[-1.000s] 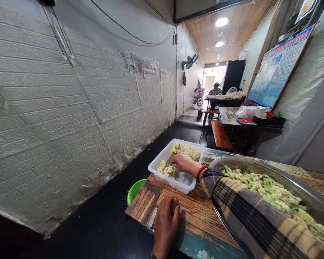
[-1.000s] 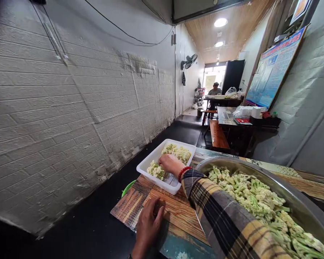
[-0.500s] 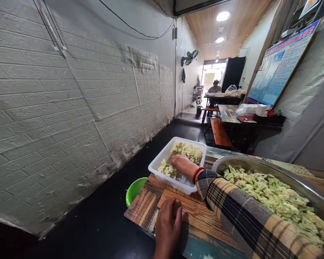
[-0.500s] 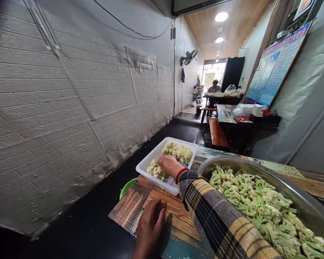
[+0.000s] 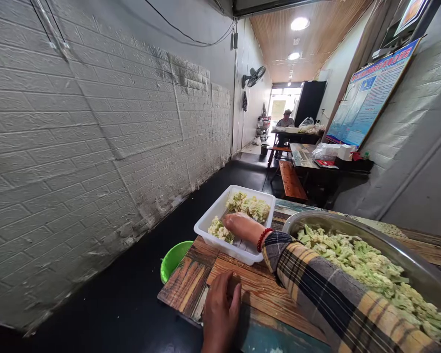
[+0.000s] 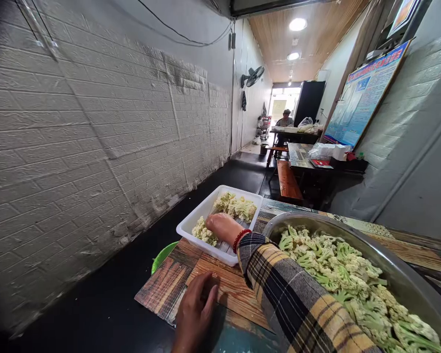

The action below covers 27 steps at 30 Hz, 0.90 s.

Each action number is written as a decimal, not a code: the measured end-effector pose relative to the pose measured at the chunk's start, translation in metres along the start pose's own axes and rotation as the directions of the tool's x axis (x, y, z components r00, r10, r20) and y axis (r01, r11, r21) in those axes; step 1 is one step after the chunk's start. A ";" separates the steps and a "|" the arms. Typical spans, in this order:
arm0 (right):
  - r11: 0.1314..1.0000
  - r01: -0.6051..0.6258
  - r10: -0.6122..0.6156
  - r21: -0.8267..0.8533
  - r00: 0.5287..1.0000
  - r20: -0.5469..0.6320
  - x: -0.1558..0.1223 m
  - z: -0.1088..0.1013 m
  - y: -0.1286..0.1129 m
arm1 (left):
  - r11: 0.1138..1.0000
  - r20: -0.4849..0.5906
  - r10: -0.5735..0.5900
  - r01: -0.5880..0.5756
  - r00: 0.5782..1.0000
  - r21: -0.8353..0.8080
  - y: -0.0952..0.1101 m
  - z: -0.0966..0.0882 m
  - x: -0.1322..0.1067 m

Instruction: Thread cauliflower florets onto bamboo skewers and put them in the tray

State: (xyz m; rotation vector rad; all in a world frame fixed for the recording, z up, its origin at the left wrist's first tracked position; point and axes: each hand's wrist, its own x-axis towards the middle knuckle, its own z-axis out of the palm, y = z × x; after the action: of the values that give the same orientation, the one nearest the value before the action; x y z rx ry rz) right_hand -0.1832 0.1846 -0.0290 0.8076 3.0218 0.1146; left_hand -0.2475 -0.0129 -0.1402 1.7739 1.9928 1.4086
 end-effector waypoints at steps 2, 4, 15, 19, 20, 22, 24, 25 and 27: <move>1.000 -0.002 0.002 0.012 1.000 -0.012 0.001 0.000 0.000 | 1.000 -0.003 0.006 -0.006 1.000 0.006 0.000 0.000 -0.001; 1.000 -0.004 0.005 0.031 1.000 -0.030 0.001 -0.001 0.000 | 1.000 0.000 0.005 -0.005 1.000 0.006 0.000 0.000 -0.001; 0.943 -0.265 0.310 0.200 0.917 -0.250 -0.005 -0.029 0.004 | 0.999 -0.002 -0.038 0.038 0.999 0.014 0.003 0.000 -0.002; 0.924 -0.289 0.366 0.249 0.857 -0.363 -0.039 -0.067 0.019 | 0.999 -0.010 -0.046 0.046 0.999 0.018 0.006 -0.001 -0.002; 0.927 -0.277 0.360 0.253 0.849 -0.386 -0.054 -0.076 0.022 | 0.999 -0.014 -0.046 0.046 0.999 0.017 0.007 -0.001 -0.002; 0.931 -0.263 0.351 0.252 0.833 -0.428 -0.092 -0.091 0.026 | 0.999 -0.011 -0.041 0.041 0.999 0.006 0.007 0.000 0.000; 0.934 -0.260 0.348 0.244 0.811 -0.470 -0.138 -0.099 0.027 | 0.999 0.002 -0.040 0.040 0.999 -0.012 0.006 0.001 0.004; 0.943 -0.235 0.326 0.234 0.792 -0.517 -0.163 -0.101 0.027 | 0.999 0.013 -0.048 0.048 0.999 -0.020 0.005 0.002 0.006; 0.949 -0.229 0.314 0.217 0.752 -0.580 -0.217 -0.101 0.023 | 0.997 0.038 -0.060 0.061 0.997 -0.042 0.003 0.002 0.009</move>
State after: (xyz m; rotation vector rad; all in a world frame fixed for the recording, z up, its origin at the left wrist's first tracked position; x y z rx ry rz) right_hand 0.0133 0.0896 0.0718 1.4902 3.4965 0.2170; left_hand -0.2471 -0.0046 -0.1351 1.6944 1.9654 1.3800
